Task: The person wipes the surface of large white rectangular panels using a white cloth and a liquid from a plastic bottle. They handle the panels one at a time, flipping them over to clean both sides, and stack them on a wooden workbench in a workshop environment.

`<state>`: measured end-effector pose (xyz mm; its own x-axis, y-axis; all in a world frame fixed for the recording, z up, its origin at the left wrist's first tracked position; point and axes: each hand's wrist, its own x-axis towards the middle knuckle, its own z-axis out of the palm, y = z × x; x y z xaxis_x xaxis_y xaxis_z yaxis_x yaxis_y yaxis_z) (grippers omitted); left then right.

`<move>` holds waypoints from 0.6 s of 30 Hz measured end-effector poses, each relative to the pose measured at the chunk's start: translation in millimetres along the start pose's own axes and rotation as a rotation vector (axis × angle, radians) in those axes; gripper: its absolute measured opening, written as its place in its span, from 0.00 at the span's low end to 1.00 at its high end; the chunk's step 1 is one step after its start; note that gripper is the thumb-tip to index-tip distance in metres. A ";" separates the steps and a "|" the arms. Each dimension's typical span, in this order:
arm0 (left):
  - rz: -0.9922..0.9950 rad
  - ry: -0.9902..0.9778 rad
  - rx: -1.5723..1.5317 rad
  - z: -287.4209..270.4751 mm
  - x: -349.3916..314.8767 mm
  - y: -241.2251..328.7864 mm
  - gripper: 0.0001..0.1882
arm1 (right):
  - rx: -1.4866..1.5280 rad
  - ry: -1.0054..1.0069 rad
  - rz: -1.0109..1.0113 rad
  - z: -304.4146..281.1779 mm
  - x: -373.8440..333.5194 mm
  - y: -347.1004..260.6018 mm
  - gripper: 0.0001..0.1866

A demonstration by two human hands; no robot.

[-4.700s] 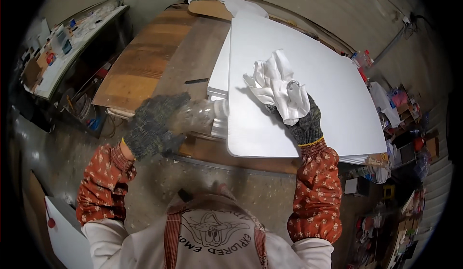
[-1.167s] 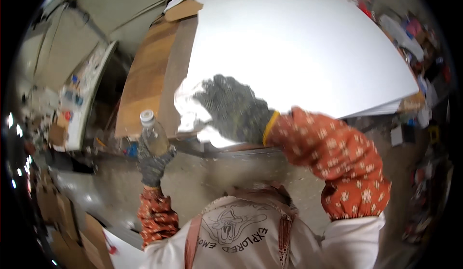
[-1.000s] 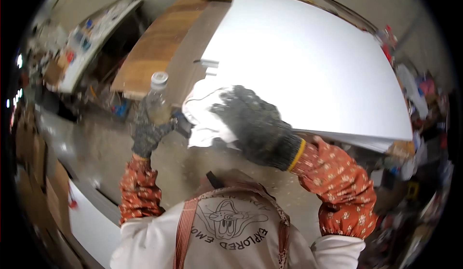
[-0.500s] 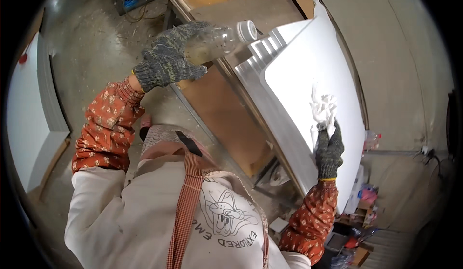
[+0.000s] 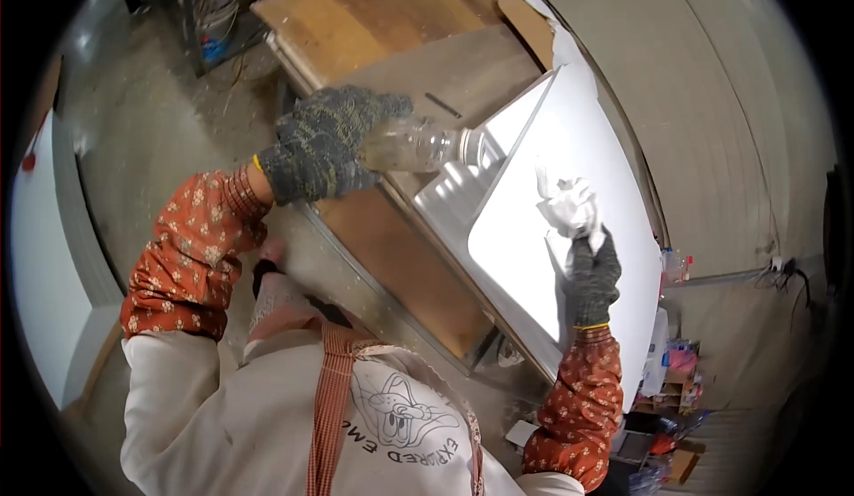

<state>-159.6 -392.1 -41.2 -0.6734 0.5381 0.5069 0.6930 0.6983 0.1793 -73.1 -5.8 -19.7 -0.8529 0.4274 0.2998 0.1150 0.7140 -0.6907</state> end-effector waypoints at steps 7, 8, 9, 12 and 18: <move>0.417 0.070 0.192 -10.5 37.2 43.3 0.37 | -0.071 0.176 -0.438 -34.1 -13.9 50.2 0.30; 0.365 0.013 0.169 -11.1 40.3 49.8 0.36 | 0.073 0.113 -0.315 -30.0 -18.5 49.0 0.30; 0.314 -0.040 0.146 -12.3 46.2 59.0 0.35 | 0.166 0.085 -0.266 -27.0 -24.1 46.4 0.31; 0.438 -0.013 0.220 -3.0 53.8 82.4 0.32 | 0.367 0.082 -0.224 -20.5 -70.1 34.8 0.31; 0.673 0.015 0.255 9.9 139.7 152.4 0.28 | 0.920 0.004 0.031 -41.8 -53.7 28.9 0.28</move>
<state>-150.7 -205.8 48.7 -0.1164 0.8853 0.4502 0.8735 0.3069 -0.3778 -2.7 15.2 -28.3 -0.8542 0.4424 0.2732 -0.3139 -0.0199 -0.9493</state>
